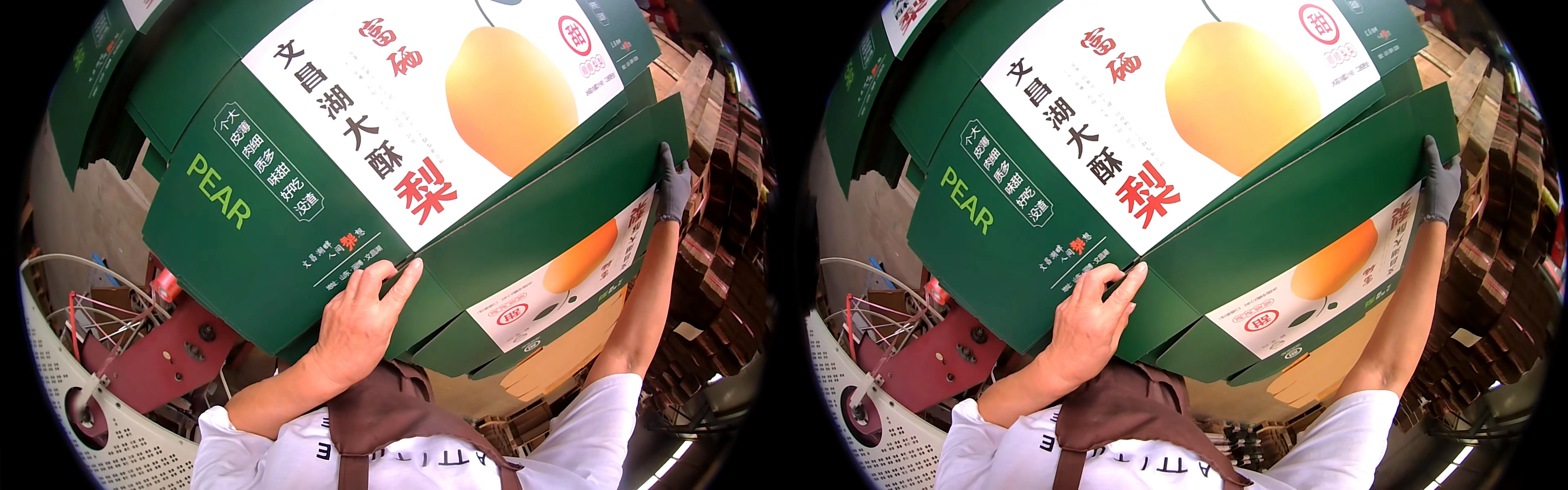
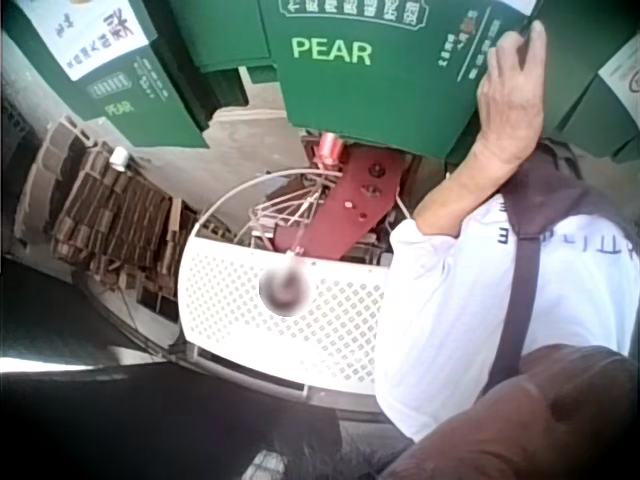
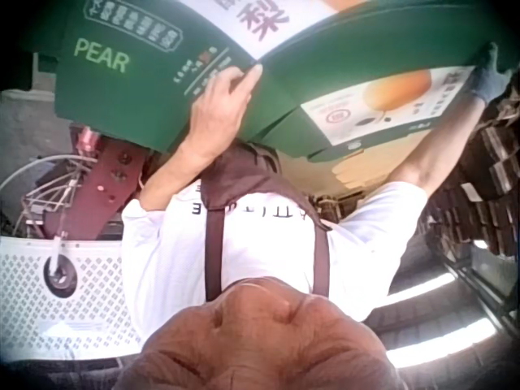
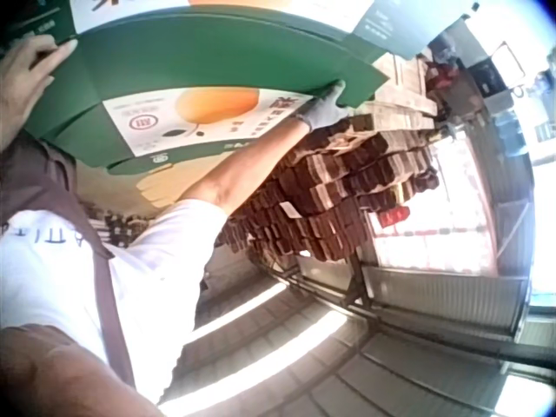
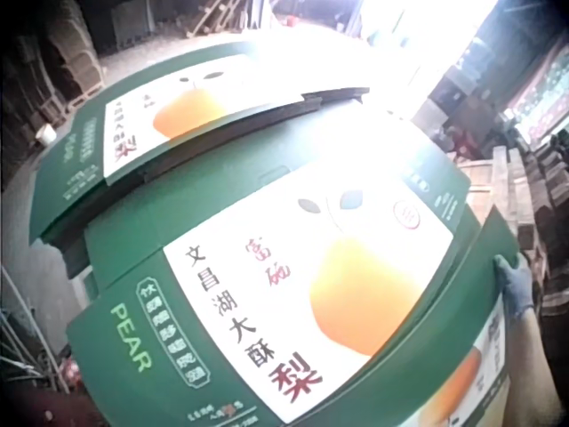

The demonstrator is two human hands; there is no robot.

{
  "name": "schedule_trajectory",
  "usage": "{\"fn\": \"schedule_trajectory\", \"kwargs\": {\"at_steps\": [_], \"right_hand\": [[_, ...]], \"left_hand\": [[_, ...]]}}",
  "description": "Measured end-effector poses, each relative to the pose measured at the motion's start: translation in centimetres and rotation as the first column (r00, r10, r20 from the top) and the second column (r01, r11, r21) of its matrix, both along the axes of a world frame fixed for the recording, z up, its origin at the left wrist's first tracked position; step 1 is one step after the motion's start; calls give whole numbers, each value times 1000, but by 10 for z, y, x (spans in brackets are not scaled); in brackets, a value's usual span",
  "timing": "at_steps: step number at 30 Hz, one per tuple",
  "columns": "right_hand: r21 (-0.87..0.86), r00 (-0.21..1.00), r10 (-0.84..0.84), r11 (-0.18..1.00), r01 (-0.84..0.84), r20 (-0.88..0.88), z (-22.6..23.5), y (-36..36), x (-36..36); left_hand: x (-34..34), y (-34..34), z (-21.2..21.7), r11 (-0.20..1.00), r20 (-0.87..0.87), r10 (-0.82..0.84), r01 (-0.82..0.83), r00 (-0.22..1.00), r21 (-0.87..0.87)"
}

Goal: The person repeatedly folds flat green cardboard sheets into pear-branded boxes and stacks them. The task involves folding flaps and aligning edges to form the box shape, then placing each completed box onto a growing stack.

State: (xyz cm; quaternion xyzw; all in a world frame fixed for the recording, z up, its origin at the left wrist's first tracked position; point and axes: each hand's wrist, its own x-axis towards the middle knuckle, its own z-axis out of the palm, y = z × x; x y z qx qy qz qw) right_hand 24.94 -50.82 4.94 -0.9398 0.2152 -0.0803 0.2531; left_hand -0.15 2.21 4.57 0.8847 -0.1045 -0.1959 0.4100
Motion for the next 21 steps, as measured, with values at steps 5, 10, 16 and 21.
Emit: {"fn": "schedule_trajectory", "kwargs": {"at_steps": [5, 10, 16, 21], "right_hand": [[-3, 1000, -7, 1000, 7, 10, -6, -5, 0], [28, 1000, -16, 999, 16, 16, -5, 9, 0], [13, 1000, -1, 1000, 0, 18, -5, 9, 1], [39, 1000, -20, 999, 20, -2, -7, 10, 2]], "left_hand": [[3, 0, 0, 1000, 28, -2, 2, 1000, -6], [4, 1, 1, 1000, -61, -26, 26, 998, -4], [5, 3, -1, 999, -55, -36, 36, 998, -13], [7, 3, -2, 999, -35, -41, 40, 999, -19]]}}
